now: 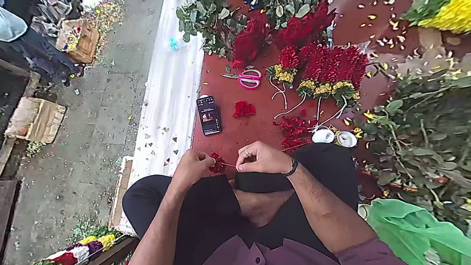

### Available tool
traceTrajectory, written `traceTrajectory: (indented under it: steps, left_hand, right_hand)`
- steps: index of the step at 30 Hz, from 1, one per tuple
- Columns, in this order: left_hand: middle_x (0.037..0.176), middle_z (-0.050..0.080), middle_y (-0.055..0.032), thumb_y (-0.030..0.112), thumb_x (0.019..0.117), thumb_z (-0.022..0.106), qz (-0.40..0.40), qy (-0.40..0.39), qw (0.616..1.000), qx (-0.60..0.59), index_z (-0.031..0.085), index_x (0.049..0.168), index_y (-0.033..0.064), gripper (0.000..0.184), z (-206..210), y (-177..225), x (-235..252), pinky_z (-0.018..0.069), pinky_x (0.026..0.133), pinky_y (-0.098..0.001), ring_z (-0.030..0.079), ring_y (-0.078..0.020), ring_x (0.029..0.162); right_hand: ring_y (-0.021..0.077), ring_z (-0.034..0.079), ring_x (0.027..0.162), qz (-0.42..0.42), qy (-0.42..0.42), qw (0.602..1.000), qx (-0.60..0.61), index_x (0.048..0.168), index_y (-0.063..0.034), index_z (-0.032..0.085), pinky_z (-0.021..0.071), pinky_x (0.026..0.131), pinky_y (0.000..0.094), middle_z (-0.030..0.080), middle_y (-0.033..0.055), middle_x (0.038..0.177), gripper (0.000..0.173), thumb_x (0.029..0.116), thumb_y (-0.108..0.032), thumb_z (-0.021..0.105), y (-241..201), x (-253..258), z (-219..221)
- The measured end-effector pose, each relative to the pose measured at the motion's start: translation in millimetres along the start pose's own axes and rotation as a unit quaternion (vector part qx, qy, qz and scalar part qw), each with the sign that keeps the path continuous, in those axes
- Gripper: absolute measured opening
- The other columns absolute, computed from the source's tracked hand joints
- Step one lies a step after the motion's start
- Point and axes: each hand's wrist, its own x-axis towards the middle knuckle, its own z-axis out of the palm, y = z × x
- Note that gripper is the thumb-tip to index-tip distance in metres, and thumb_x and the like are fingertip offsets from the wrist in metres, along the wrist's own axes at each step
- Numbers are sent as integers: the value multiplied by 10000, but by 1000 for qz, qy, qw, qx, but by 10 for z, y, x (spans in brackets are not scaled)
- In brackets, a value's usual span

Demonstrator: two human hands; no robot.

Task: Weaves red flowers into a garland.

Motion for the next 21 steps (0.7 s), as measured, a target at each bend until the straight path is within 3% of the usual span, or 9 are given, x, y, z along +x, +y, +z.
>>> traceTrajectory:
  steps: [2, 4, 6, 8, 11, 13, 16, 19, 21]
  left_hand:
    - [727, 688, -31, 342, 906, 663, 17, -8, 989, 149, 742, 799, 146, 237, 3, 169, -82, 540, 675, -539, 669, -215, 710]
    - [824, 711, -104, 325, 920, 661, 80, -118, 952, 271, 754, 858, 108, 244, 1, 456, -228, 528, 768, -656, 695, -326, 844]
    - [859, 718, -97, 315, 964, 669, 171, -242, 914, 277, 757, 911, 113, 227, -4, 777, -331, 518, 796, -644, 691, -312, 866]
    - [868, 710, -55, 275, 986, 660, 268, -262, 908, 188, 759, 964, 103, 200, 0, 1041, -322, 545, 778, -512, 670, -206, 815]
    - [869, 714, 14, 278, 1007, 644, 348, -129, 925, 85, 751, 971, 117, 197, 72, 1264, -147, 573, 788, -346, 664, -83, 814]
    - [842, 679, 35, 321, 1015, 616, 338, -6, 934, 119, 729, 965, 148, 213, 114, 1329, -32, 546, 797, -395, 637, -120, 847]
    - [827, 676, 8, 305, 995, 603, 278, 143, 928, 202, 720, 908, 143, 218, 149, 1249, 119, 546, 778, -491, 655, -201, 891]
    - [820, 688, -25, 313, 986, 597, 178, 173, 940, 233, 727, 888, 135, 241, 133, 1008, 177, 539, 786, -534, 666, -250, 901]
    - [856, 705, -47, 359, 1004, 569, 121, 160, 957, 210, 752, 928, 139, 296, 142, 818, 156, 534, 836, -567, 677, -270, 917]
  right_hand:
    - [60, 648, 789, -53, 9, 998, 38, 887, -56, 780, 556, 718, 234, 701, 3, 848, 98, 898, -151, 759, -86, -13, 64]
    - [107, 665, 798, -101, 51, 992, 63, 896, -20, 781, 584, 732, 267, 705, 39, 850, 69, 891, -85, 760, -148, -13, 68]
    - [126, 665, 776, -118, 66, 986, 94, 918, 11, 775, 601, 713, 277, 695, 65, 856, 58, 881, -33, 774, -151, 30, -9]
    - [93, 652, 784, -121, 67, 975, 172, 910, 1, 758, 582, 730, 274, 696, 41, 862, 28, 893, -12, 741, -47, 77, -78]
    - [-44, 630, 743, -128, 155, 933, 300, 862, -153, 719, 543, 692, 178, 694, -110, 791, 110, 927, -92, 656, 193, 19, -5]
    - [32, 669, 786, -143, 175, 922, 316, 1000, -124, 743, 576, 726, 246, 739, -44, 891, 144, 872, -60, 743, 198, -31, 57]
    - [10, 608, 653, -159, 97, 951, 246, 914, -80, 779, 502, 584, 204, 739, -17, 832, 88, 913, -73, 691, 53, -2, -6]
    - [13, 596, 623, -159, 95, 966, 178, 906, -24, 778, 501, 571, 203, 722, -2, 776, 114, 946, -73, 683, -22, 37, -5]
    - [36, 650, 693, -137, 90, 978, 130, 912, -13, 778, 555, 658, 241, 741, 16, 806, 107, 944, -74, 696, -18, 82, 107]
